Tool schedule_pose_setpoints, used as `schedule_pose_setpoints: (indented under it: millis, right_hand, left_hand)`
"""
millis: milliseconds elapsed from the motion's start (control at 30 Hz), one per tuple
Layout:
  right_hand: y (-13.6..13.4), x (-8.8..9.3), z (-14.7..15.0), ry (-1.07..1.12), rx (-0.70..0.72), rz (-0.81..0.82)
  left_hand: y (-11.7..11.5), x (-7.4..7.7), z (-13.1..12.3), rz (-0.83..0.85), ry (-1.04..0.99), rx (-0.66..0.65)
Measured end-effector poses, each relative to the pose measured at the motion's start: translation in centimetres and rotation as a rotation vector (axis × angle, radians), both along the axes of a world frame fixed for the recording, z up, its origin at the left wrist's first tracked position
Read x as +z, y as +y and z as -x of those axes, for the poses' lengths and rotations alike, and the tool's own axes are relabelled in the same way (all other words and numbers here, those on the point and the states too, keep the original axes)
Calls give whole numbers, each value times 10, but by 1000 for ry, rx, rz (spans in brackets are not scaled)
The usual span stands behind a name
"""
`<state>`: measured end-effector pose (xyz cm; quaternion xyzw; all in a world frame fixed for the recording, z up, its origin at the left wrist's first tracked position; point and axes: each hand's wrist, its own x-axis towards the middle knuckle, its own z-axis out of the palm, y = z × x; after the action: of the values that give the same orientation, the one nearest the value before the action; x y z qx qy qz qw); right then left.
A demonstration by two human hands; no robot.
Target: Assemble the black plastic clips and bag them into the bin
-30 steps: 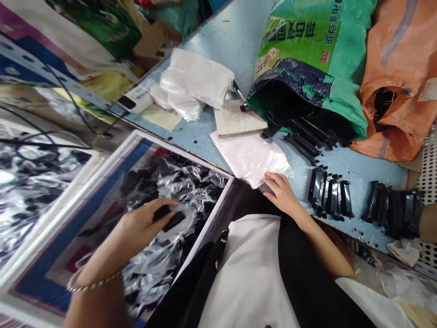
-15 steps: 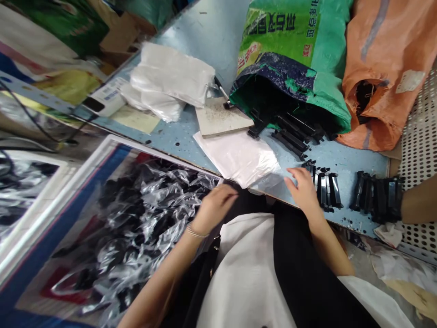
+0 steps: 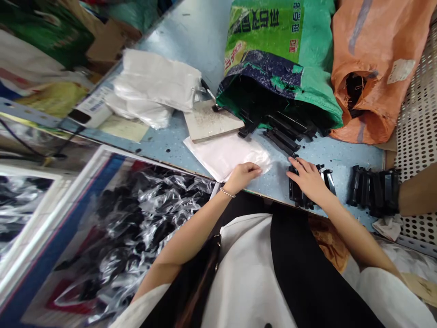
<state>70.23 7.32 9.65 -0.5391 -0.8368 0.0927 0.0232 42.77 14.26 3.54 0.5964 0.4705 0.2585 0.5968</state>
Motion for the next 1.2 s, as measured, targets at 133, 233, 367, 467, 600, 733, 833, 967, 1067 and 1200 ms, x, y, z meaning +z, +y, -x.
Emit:
schedule_pose_setpoints:
  millis: [133,233,367,467,600,733,833,967,1067,1200]
  right_hand:
    - [28,6,-5,13,227,68]
    - [30,21,-14,73,234,146]
    - [3,44,-29,301,-61,249]
    - [-30,35,-19,829,-366,590]
    - [-70,-8,23,1408,-686,1093]
    - [-89,-30,53,1433,-855,1188]
    - [-90,-26,56,1478,-834,1222]
    - [-80,-25,57,1656,-773,1283]
    - [-70,-33,58,1803,-673,1414]
    - [-59,-42,64,1832,-637,1255]
  left_hand:
    - [0,4,0,22,-19,17]
    - [-1,6,-1,-75,17,9]
    - [-3,6,-5,-239,57,-86]
    - [-8,4,-11,-326,166,-98]
    - [-15,-2,-16,-340,262,-33]
    - [-19,-10,-14,-517,306,-93]
    - [-21,-14,-11,-657,223,-137]
    - [-22,-7,-2,-700,65,-90]
    - [-26,4,4,-749,32,-44]
    - [-47,19,1,-847,-72,-134]
